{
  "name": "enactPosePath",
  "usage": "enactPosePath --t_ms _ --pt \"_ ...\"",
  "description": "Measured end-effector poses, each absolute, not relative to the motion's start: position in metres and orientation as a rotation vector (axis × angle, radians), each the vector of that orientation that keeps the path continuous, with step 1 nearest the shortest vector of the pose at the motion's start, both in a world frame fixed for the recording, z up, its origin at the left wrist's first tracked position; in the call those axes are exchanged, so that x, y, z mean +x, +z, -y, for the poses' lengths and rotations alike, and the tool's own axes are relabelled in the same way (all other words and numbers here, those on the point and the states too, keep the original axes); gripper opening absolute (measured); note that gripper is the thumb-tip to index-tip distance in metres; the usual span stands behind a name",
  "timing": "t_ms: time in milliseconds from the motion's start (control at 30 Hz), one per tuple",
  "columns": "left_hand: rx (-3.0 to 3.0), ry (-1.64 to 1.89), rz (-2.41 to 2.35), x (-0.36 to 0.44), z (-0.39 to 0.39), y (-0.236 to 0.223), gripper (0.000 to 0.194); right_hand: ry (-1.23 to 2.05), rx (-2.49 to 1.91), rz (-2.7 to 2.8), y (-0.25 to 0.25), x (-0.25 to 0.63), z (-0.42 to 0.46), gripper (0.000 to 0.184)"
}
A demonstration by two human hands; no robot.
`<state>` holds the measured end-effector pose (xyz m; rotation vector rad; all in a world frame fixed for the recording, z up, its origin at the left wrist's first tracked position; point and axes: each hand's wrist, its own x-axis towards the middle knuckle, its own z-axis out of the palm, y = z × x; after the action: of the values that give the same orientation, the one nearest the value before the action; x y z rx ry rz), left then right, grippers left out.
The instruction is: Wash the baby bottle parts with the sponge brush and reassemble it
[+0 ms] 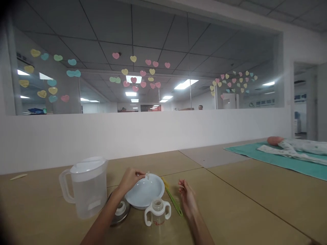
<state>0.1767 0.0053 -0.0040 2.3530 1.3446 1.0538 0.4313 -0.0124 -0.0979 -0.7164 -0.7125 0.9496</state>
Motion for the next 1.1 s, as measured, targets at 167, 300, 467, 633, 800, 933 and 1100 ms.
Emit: enactPosePath --t_ms 167,300,467,633,800,933,1100 --pt "2.488 0.810 -1.451 0.178 -0.010 -0.018 0.017 0.744 -0.952 1.033 -0.102 0.405 0.014 0.035" --pt "2.551 0.704 -1.439 0.184 -0.012 -0.032 0.015 0.523 -1.116 1.271 -0.103 0.392 0.018 0.041" --pt "2.484 0.658 -1.359 0.186 -0.023 -0.047 0.015 0.386 -1.266 1.403 -0.107 0.387 0.019 0.040" --pt "2.320 0.688 -1.102 0.184 -0.025 -0.060 0.014 0.300 -1.286 1.476 -0.105 0.386 0.022 0.037" --pt "2.090 0.924 -0.961 0.178 -0.028 -0.060 0.016 0.246 -1.301 1.538 -0.102 0.387 0.026 0.044" --pt "1.809 1.195 -0.879 0.175 -0.028 -0.039 0.040 0.200 -1.370 1.593 -0.102 0.387 0.027 0.055" --pt "1.326 1.361 -0.457 0.183 0.003 0.001 0.045 0.175 -1.431 1.625 -0.104 0.387 0.026 0.054"
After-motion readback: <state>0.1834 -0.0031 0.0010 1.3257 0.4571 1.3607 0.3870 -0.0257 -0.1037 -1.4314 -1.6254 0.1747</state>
